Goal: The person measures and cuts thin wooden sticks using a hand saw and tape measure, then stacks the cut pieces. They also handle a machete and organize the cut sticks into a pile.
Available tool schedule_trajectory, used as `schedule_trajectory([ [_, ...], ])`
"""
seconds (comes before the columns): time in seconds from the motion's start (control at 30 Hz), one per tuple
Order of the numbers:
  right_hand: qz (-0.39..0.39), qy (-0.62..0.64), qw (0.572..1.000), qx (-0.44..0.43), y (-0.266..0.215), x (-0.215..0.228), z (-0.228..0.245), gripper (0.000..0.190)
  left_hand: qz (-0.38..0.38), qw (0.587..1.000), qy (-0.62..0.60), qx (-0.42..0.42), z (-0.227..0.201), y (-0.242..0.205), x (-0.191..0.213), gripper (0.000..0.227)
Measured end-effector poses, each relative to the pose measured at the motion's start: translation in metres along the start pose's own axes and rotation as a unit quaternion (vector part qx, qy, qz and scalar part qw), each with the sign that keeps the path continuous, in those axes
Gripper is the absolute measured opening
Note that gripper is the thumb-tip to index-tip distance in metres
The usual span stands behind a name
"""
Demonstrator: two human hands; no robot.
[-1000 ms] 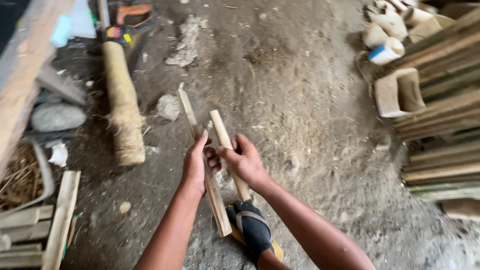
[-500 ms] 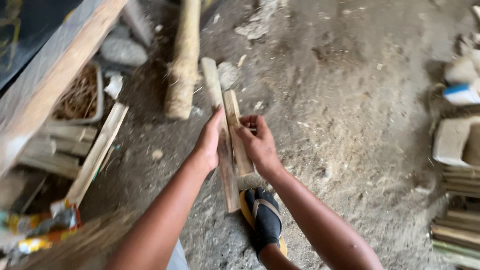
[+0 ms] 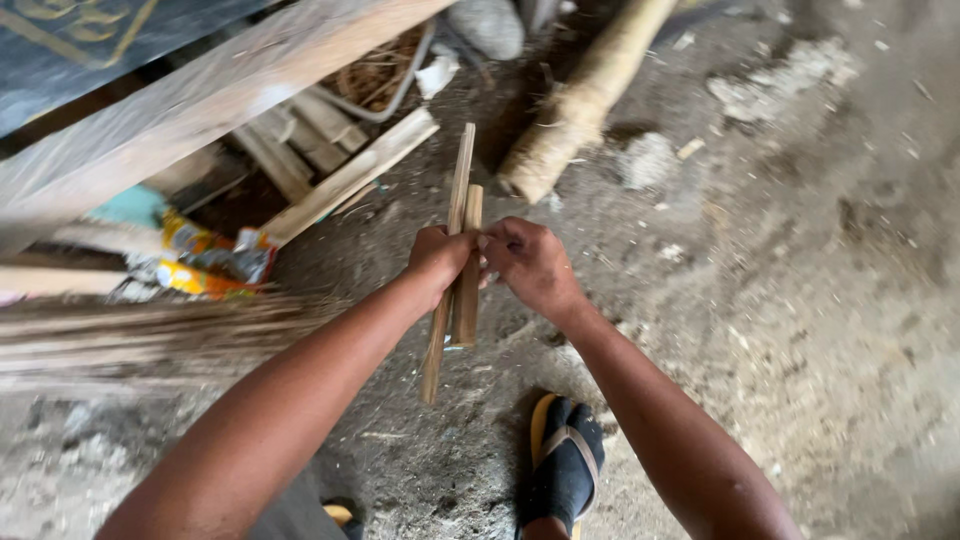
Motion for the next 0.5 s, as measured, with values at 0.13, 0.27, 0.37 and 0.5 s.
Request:
schedule_trajectory([
  [0.13, -0.01, -0.083, 0.994, 0.069, 0.054, -0.045, -0.021, 0.022, -0.067, 0.997, -0.001, -0.033, 0.007, -0.026, 0.058, 0.019],
  [0.27, -0.017, -0.176, 0.965, 0.195, 0.141, -0.091, -0.042, 0.022, -0.155, 0.987, 0.02, -0.034, 0.026, -0.04, 0.092, 0.02],
  [0.37, 0.007, -0.25, 0.94, 0.234, 0.202, -0.122, -0.062, 0.019, -0.161, 0.978, -0.13, -0.04, 0.047, -0.031, 0.095, 0.023],
  [0.5, -0.042, -0.25, 0.942, 0.217, 0.251, -0.164, -0.074, 0.024, -0.183, 0.942, -0.258, -0.108, 0.055, -0.012, 0.099, 0.025],
])
Point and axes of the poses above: each hand's wrist, its own y-axis towards the middle knuckle, its own x-axis out of the back of the hand, z = x × y, the point moved 1 cm from there along y, towards the middle knuckle, and after that the axes turned 4 degrees about y, right-handed, at the moved point
